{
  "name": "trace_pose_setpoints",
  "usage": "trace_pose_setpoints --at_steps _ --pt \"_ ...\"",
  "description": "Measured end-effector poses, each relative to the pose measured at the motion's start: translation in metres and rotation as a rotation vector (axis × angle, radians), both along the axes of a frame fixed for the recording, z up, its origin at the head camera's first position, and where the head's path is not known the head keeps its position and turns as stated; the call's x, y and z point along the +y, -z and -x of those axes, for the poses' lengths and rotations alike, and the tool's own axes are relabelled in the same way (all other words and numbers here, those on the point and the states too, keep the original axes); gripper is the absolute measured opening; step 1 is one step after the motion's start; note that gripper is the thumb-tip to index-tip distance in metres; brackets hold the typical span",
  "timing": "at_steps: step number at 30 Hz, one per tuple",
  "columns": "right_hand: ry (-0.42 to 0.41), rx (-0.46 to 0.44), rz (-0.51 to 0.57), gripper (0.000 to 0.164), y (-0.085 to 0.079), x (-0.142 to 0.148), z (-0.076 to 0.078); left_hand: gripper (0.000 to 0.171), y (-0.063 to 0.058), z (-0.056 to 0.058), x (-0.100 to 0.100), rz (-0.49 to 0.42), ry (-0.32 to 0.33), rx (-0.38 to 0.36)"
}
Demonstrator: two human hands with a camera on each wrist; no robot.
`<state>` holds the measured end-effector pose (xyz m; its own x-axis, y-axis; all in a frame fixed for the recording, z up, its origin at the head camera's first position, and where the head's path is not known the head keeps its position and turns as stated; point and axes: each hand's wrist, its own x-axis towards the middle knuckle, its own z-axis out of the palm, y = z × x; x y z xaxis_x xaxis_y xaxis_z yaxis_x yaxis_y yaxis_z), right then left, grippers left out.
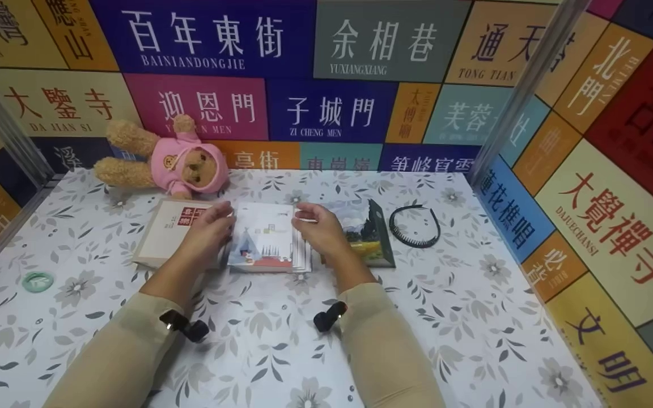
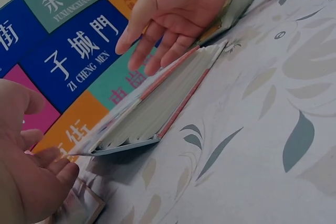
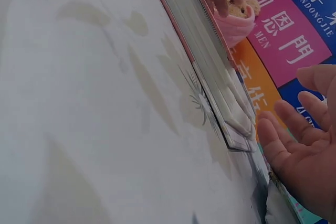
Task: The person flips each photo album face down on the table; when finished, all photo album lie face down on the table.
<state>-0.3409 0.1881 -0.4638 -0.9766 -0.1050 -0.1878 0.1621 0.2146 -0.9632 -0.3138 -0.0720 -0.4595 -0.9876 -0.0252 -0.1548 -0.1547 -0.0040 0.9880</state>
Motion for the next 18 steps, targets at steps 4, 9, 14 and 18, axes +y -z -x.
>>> trace_pose_setpoints --at_steps 4,9,14,18 --pt "-0.05 -0.017 -0.056 0.051 -0.003 -0.004 -0.005 0.064 0.003 -0.001 0.002 0.056 0.023 -0.029" --pt "-0.114 0.038 -0.105 0.054 -0.003 -0.009 -0.011 0.062 0.002 -0.001 0.001 0.089 0.03 -0.051" --pt "-0.159 0.055 -0.104 0.057 -0.002 -0.011 -0.014 0.058 0.002 -0.001 0.0 0.077 0.0 -0.064" --pt "-0.165 0.029 -0.037 0.058 -0.003 -0.011 -0.014 0.054 0.001 -0.001 0.002 0.047 -0.032 -0.025"
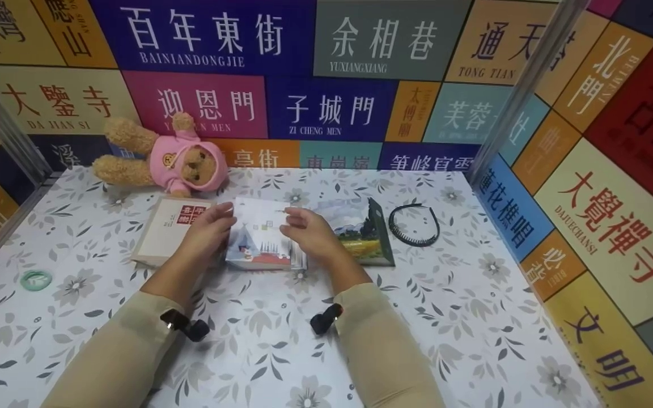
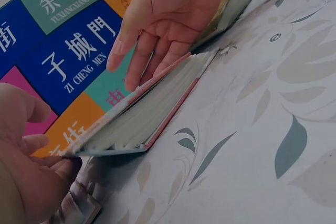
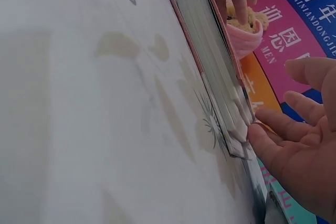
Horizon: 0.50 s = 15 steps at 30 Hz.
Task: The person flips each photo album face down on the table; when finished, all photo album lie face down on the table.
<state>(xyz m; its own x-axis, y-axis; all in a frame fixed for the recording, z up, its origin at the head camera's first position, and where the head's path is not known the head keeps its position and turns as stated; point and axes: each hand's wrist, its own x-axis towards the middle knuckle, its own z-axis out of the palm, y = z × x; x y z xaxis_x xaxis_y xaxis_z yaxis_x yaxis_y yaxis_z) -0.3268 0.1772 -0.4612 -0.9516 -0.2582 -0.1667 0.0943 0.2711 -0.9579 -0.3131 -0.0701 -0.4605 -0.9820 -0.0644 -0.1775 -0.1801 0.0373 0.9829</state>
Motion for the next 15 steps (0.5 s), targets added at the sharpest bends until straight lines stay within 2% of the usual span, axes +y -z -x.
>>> trace_pose_setpoints --at_steps 3,5,11,15 --pt "-0.004 -0.017 0.032 0.058 -0.002 -0.001 -0.002 0.049 -0.002 -0.001 0.002 -0.065 -0.019 0.062" --pt "-0.009 -0.011 0.027 0.057 -0.005 -0.002 -0.004 0.046 -0.005 -0.003 0.004 -0.111 -0.009 0.111" --pt "-0.059 0.059 -0.018 0.056 -0.017 -0.009 -0.012 0.046 -0.015 -0.01 0.012 -0.247 0.107 0.238" --pt "-0.063 0.077 0.009 0.056 -0.026 -0.015 -0.02 0.05 -0.023 -0.017 0.016 -0.242 0.152 0.291"
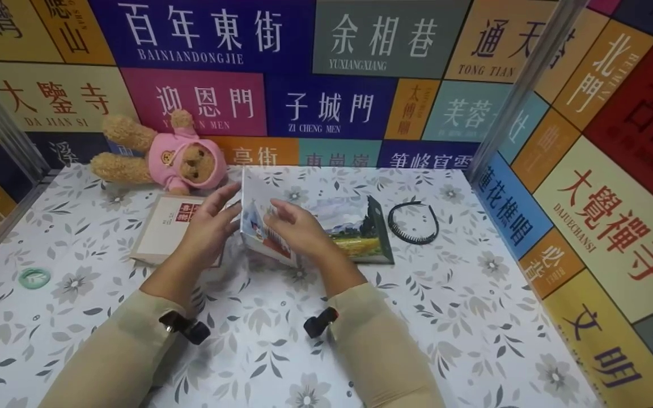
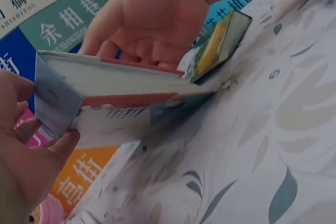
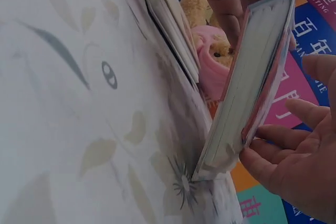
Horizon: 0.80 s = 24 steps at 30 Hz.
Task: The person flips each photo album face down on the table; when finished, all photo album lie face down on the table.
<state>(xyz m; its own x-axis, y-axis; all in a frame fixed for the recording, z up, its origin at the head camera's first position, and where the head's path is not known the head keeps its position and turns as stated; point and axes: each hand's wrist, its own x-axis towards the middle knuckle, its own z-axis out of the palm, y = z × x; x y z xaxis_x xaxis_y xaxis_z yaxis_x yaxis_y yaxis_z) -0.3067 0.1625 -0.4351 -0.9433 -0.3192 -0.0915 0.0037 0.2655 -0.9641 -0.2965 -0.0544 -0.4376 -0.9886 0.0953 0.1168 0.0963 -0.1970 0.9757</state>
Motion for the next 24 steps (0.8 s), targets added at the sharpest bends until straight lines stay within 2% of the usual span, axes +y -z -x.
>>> trace_pose_setpoints --at_steps 7,11,15,19,24 --pt "-0.042 0.042 0.168 0.059 -0.012 -0.01 -0.012 0.056 -0.009 -0.007 0.006 0.097 -0.011 0.045" --pt "-0.046 0.038 0.226 0.059 -0.016 -0.012 -0.015 0.063 -0.01 -0.008 0.008 0.088 0.005 0.049" --pt "-0.039 -0.006 0.238 0.06 -0.016 -0.01 -0.015 0.071 -0.008 -0.007 0.01 0.036 0.035 0.068" --pt "-0.022 -0.047 0.213 0.062 -0.013 -0.008 -0.012 0.077 -0.005 -0.006 0.011 0.034 0.044 0.074" --pt "-0.016 -0.066 0.205 0.063 -0.008 -0.005 -0.008 0.077 -0.001 -0.006 0.01 0.029 0.034 0.022"
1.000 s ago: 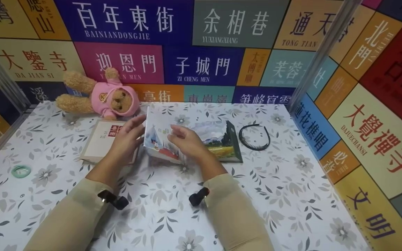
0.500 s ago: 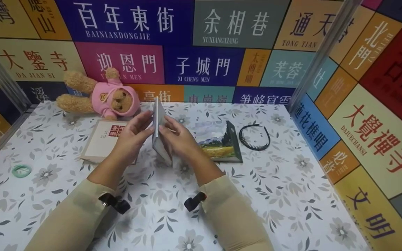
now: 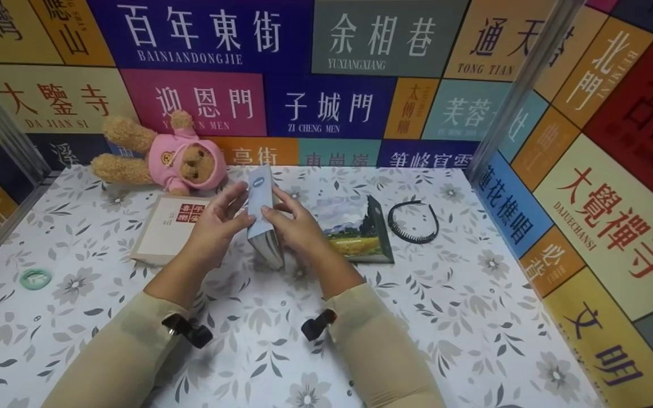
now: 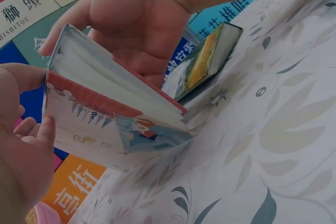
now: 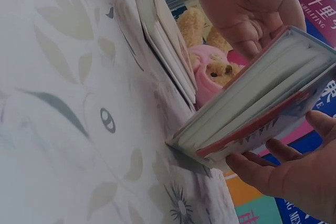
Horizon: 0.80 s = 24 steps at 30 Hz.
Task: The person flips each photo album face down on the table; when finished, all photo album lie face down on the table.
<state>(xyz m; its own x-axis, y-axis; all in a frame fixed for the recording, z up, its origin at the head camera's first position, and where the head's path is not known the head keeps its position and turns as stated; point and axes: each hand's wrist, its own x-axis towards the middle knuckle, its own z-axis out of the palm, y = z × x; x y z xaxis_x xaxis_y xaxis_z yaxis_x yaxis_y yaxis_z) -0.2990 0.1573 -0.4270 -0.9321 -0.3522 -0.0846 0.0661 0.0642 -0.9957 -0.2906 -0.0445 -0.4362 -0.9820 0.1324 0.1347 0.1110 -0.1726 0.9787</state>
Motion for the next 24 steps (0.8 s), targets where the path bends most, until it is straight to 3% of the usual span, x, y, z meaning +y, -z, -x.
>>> trace_pose_setpoints --at_steps 7,12,15,24 --pt "0.021 0.01 -0.085 0.06 0.005 0.006 0.005 0.07 0.008 0.003 -0.004 -0.039 0.018 -0.097" --pt "0.033 0.023 -0.098 0.059 0.005 0.008 0.007 0.07 0.011 0.005 -0.005 -0.058 0.088 -0.136" --pt "0.031 0.022 -0.073 0.059 0.006 0.007 0.007 0.067 0.011 0.005 -0.006 -0.046 0.104 -0.124" --pt "0.017 -0.018 0.061 0.06 0.01 0.004 0.007 0.057 0.01 0.005 -0.008 0.091 0.044 -0.05"
